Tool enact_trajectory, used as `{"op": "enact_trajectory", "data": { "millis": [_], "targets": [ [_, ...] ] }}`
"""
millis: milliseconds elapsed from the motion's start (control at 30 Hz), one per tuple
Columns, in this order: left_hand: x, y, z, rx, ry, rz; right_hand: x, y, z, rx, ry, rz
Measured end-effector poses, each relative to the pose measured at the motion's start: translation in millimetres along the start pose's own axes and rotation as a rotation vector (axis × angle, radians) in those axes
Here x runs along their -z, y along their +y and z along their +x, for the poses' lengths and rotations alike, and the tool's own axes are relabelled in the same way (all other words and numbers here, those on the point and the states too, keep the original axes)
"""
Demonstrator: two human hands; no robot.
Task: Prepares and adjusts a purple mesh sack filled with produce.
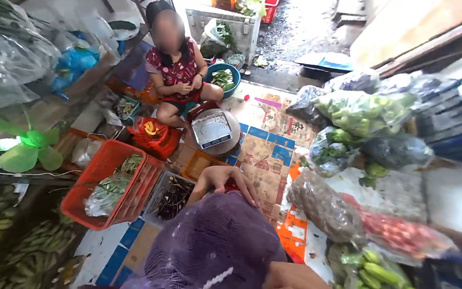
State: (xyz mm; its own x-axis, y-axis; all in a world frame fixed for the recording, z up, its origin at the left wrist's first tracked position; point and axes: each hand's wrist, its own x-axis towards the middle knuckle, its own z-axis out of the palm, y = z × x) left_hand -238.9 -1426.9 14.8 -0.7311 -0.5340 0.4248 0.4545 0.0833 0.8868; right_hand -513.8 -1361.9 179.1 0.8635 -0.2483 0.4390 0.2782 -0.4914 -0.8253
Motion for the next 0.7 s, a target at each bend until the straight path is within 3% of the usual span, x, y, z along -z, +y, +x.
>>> {"op": "enact_trajectory", "data": {
  "millis": [133,233,333,433,533,700],
  "targets": [
    [50.3,-0.8,25.8,0.103,0.145,0.092,61.3,30.4,23.8,-0.094,-0.05,0.055],
    [75.9,0.8,48.0,0.101,0.174,0.067,103.4,57.4,31.5,-0.053,-0.093,0.082],
    [100.3,7.7,70.3,0.098,0.168,0.166,155.4,85.2,26.3,-0.004,0.063,0.272],
    [124.8,11.3,88.7,0.104,0.189,0.184,226.5,119.2,16.8,-0.137,0.22,0.521],
    [142.1,1.1,109.2,0.084,0.288,0.199,287.0,157.4,12.6,-0.161,0.091,0.61],
    [170.3,-6.2,170.3,0.092,0.353,0.241,370.9,188.3,18.8,-0.108,-0.249,0.518]
  ]
}}
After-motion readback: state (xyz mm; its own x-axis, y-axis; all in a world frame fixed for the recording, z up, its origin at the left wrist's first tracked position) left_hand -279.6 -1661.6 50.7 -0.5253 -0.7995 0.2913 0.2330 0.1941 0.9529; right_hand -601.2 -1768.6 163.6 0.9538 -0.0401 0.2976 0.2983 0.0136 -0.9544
